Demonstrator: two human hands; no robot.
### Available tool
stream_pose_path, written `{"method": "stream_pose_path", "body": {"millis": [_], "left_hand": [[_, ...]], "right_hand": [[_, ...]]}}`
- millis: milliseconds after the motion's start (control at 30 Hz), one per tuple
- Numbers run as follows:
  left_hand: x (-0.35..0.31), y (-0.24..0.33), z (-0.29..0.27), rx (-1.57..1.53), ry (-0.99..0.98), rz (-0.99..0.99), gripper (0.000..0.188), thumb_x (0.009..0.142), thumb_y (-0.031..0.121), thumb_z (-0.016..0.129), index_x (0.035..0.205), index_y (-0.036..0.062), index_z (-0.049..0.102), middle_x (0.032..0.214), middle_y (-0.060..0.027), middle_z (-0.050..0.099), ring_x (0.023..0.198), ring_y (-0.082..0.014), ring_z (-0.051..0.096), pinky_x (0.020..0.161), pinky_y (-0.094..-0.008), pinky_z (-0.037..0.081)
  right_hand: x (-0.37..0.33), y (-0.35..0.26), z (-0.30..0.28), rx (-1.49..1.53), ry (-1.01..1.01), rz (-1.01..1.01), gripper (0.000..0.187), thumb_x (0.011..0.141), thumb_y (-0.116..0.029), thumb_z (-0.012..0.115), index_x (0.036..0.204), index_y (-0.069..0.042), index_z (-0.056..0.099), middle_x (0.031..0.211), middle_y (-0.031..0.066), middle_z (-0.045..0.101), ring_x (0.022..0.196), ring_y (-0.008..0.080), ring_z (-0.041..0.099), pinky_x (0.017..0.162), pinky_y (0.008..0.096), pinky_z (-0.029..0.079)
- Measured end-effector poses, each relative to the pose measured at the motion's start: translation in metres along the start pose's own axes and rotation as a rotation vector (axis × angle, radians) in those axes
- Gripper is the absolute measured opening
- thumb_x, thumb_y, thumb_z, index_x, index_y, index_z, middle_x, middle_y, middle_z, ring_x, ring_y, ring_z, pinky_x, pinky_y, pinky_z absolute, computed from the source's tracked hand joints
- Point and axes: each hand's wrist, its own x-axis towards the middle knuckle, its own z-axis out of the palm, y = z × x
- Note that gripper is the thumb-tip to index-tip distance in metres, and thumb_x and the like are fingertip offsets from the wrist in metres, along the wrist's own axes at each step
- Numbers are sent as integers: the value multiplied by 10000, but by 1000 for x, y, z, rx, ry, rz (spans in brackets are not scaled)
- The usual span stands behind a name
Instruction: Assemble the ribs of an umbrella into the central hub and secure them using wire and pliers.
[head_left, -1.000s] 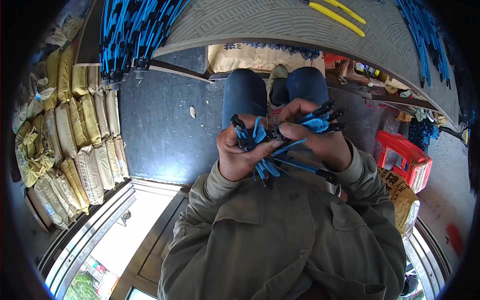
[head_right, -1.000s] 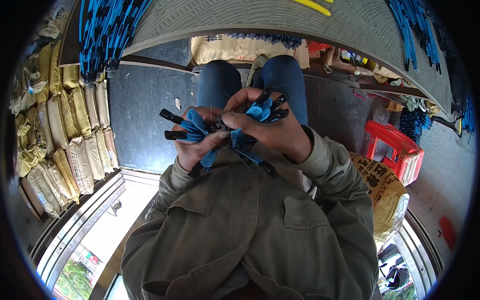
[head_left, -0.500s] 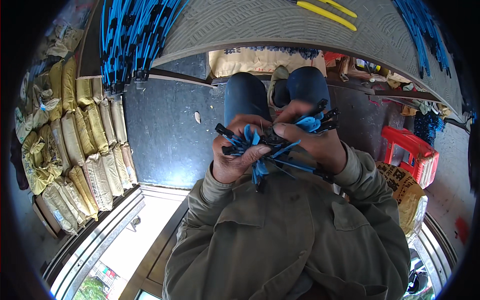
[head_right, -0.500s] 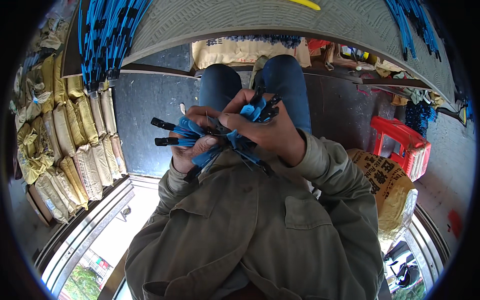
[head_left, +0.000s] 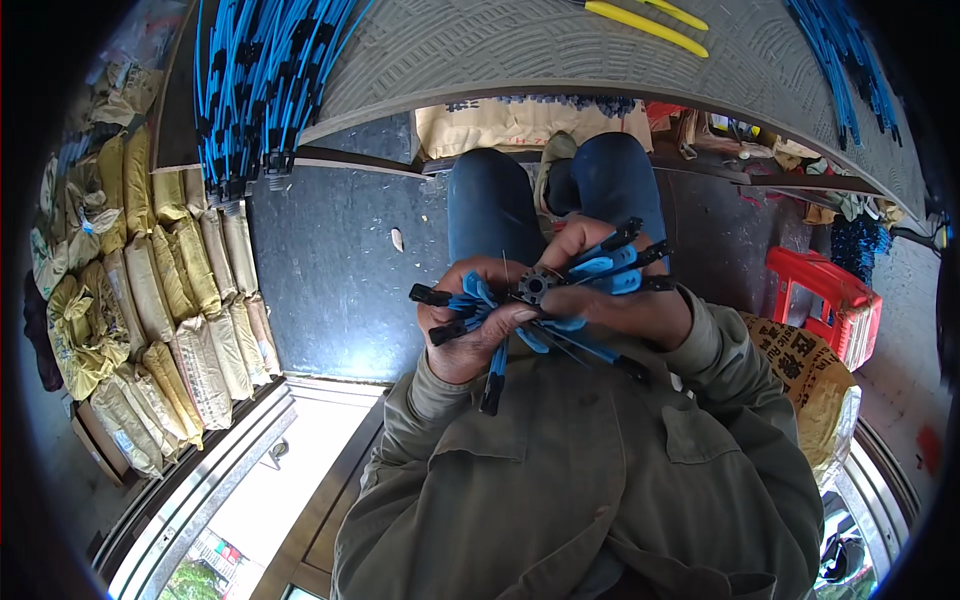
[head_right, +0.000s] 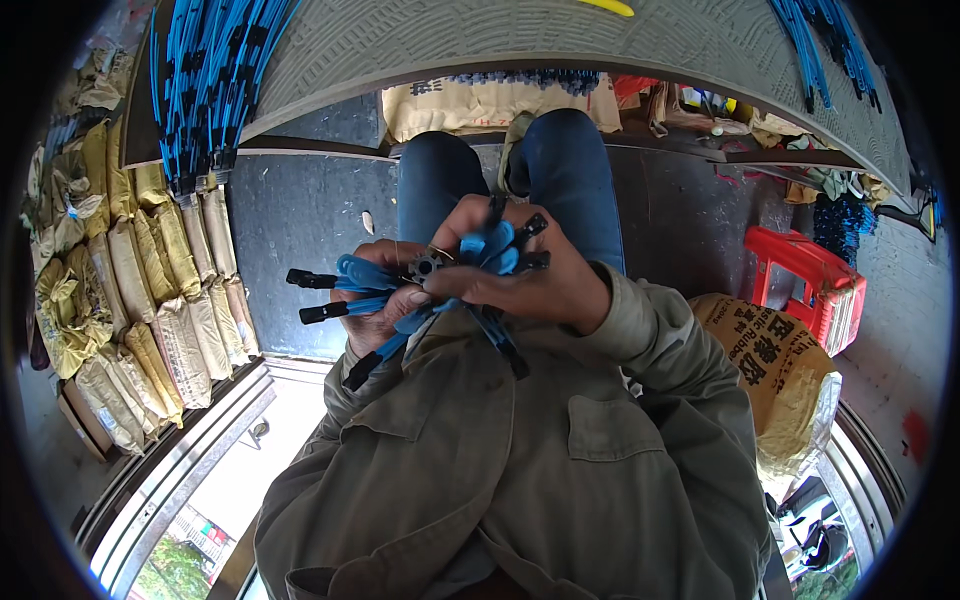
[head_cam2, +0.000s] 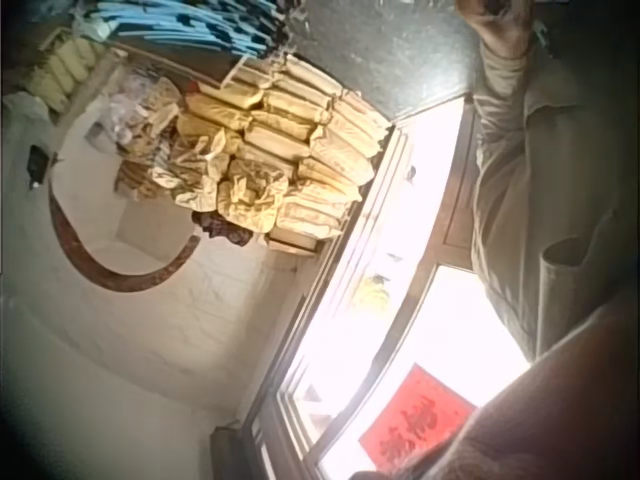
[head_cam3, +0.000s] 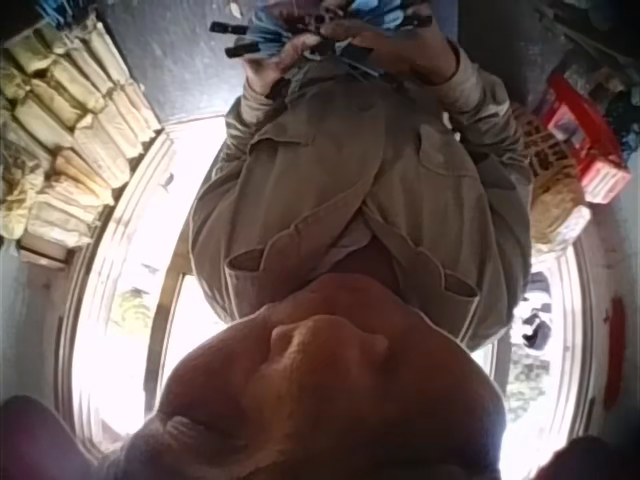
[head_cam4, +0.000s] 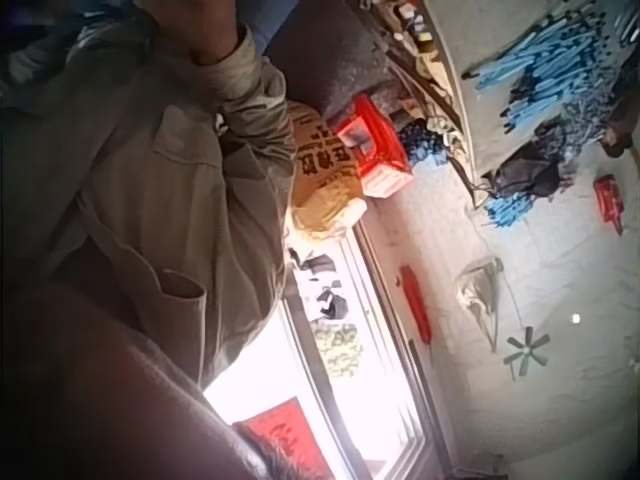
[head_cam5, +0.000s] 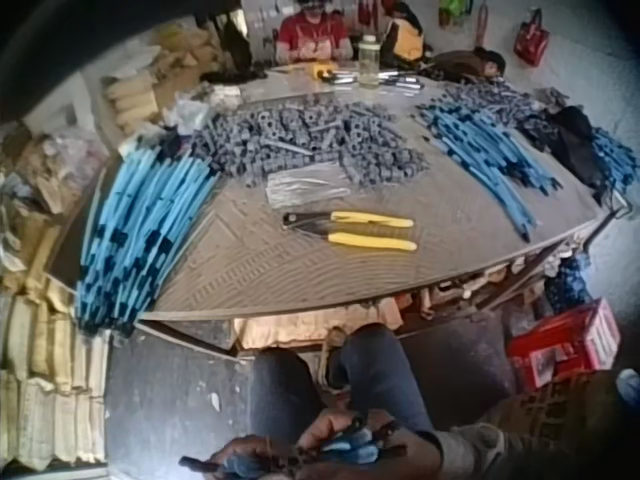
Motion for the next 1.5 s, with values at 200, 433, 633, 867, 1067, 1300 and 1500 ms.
{"method": "stream_pose_path", "body": {"millis": [200, 433, 633, 867, 1067, 1300, 1500], "left_hand": [[-1, 10, -7, 383, -134, 113, 340, 720, 75, 731, 1016, -35, 605, 918, -128, 613, 842, -194, 602, 745, -299, 480], [-5, 9, -7, 317, -189, 118, 333, 726, 81, 723, 1025, -19, 617, 935, -129, 618, 853, -211, 605, 744, -307, 477], [-7, 11, 3, 168, -159, 4, 362, 735, 116, 730, 1037, -36, 598, 964, -160, 618, 868, -222, 607, 754, -323, 483], [28, 13, -21, -462, -361, -221, 452, 736, 214, 746, 1047, -59, 565, 956, -211, 612, 862, -238, 615, 762, -324, 485], [80, -17, -44, -461, -1113, -508, 310, 726, 187, 748, 874, -56, 625, 893, -166, 621, 784, -206, 612, 695, -287, 486], [78, 1, -28, -182, -1263, -178, 209, 694, 148, 768, 707, -20, 644, 694, -122, 615, 652, -214, 597, 559, -292, 435], [55, 6, -34, -94, -999, -19, 225, 624, 125, 806, 672, 10, 619, 663, -102, 605, 606, -212, 588, 538, -278, 423]], "right_hand": [[-2, 21, -8, -231, -31, -356, 299, 697, -81, 758, 922, -25, 570, 895, 60, 579, 806, 141, 564, 713, 273, 449], [-11, 27, 0, -125, 67, -353, 288, 690, -74, 754, 931, -17, 606, 891, 90, 583, 838, 174, 565, 731, 301, 445], [-18, 28, -4, -103, 43, -331, 260, 687, -86, 755, 905, -18, 632, 889, 100, 594, 834, 176, 564, 729, 301, 441], [-15, 27, -8, -146, -80, -356, 301, 647, -101, 780, 904, -24, 643, 858, 93, 618, 793, 191, 571, 700, 302, 433], [-8, 20, -2, -314, -202, -524, 298, 653, -104, 777, 916, -59, 644, 848, 45, 648, 786, 194, 602, 697, 304, 426], [-11, 18, 1, -316, -190, -481, 290, 656, -98, 772, 915, -74, 645, 858, 35, 653, 795, 198, 609, 707, 307, 413], [-11, 24, 7, -291, -172, -544, 333, 578, -100, 825, 857, -39, 653, 809, 72, 651, 714, 183, 600, 658, 307, 422]]}}
